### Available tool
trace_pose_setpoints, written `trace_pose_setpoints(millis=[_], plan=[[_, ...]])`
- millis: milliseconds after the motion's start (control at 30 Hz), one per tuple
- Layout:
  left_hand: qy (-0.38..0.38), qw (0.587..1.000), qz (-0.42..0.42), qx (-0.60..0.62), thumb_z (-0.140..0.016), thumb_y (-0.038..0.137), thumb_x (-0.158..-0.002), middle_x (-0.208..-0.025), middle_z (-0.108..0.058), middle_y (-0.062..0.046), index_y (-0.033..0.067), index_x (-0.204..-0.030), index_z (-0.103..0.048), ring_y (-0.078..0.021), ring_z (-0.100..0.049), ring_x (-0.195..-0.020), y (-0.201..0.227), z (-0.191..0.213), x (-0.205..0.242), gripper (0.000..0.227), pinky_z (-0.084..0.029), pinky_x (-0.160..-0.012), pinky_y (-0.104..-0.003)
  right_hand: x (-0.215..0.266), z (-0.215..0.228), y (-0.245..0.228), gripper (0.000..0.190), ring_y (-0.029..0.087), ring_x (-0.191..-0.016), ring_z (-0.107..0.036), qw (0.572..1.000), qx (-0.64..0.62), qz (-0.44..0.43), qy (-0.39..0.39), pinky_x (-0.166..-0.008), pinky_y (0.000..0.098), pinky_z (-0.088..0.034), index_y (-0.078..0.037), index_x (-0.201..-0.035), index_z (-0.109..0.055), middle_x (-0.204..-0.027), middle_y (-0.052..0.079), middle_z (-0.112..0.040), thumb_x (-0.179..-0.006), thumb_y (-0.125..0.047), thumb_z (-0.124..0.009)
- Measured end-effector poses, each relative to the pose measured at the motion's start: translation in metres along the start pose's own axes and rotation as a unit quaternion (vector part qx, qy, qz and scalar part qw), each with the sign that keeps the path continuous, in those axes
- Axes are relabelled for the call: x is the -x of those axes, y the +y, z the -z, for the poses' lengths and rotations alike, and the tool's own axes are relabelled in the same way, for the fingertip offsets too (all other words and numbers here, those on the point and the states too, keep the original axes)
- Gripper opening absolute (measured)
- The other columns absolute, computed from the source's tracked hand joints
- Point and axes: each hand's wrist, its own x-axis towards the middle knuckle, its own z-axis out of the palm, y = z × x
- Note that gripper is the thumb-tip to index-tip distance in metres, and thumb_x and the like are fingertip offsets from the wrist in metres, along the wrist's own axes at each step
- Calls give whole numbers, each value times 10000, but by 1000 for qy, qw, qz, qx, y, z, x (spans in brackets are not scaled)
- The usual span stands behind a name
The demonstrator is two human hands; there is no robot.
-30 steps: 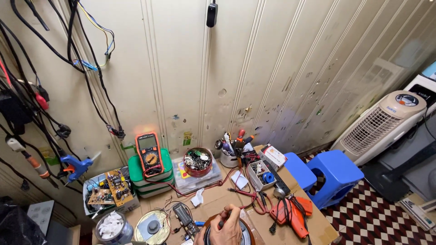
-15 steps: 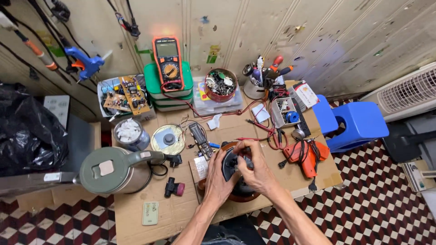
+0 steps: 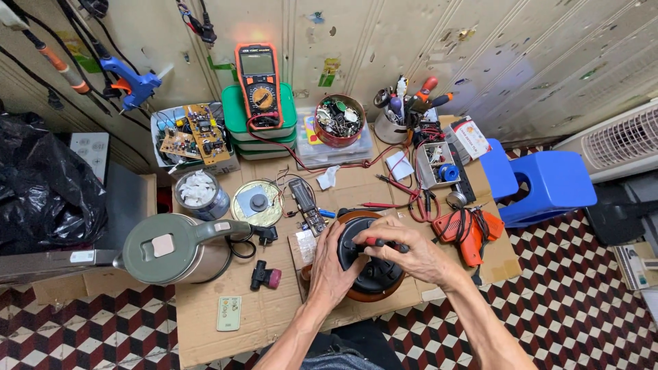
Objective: Repairing the heating element and internal wiring in the base of a ceramic electric pot.
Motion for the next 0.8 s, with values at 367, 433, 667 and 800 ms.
trace_pose_setpoints(millis=[367, 433, 667, 800], plan=[[-11, 1000, 7, -11, -804, 321, -801, -1575, -387, -210, 69, -1491, -406, -365, -292, -1502, 9, 8, 2, 836, -289, -1200, -449, 9, 22, -12, 430, 210, -1274, -634, 991, -119, -58, -25, -1098, 388, -466, -114, -1348, -669, -1360, 59, -706, -962, -290, -599], [-15, 1000, 10, -9, -801, 321, -793, -1569, -400, -204, 67, -1488, -412, -363, -297, -1505, 8, 7, 2, 836, -291, -1202, -447, 28, 18, -13, 440, 201, -1266, -647, 976, -181, -108, 52, -1101, 382, -467, -91, -1347, -663, -1355, 67, -709, -967, -300, -591], [-27, 999, 16, -21, -792, 374, -817, -1571, -378, -217, 52, -1493, -395, -368, -286, -1491, 2, 3, -1, 848, -282, -1193, -446, 87, -7, 29, 470, 210, -1153, -622, 787, -462, -83, 401, -1027, 388, -465, 7, -1426, -533, -1276, 150, -666, -1036, -255, -558], [-10, 999, -5, -32, -776, 380, -823, -1573, -393, -214, 38, -1492, -396, -364, -305, -1493, -1, 3, -1, 842, -284, -1207, -450, 86, -23, 31, 372, 232, -1199, -620, 700, -492, -41, 516, -1038, 399, -451, 27, -1338, -543, -1268, 173, -649, -1078, -239, -566]])
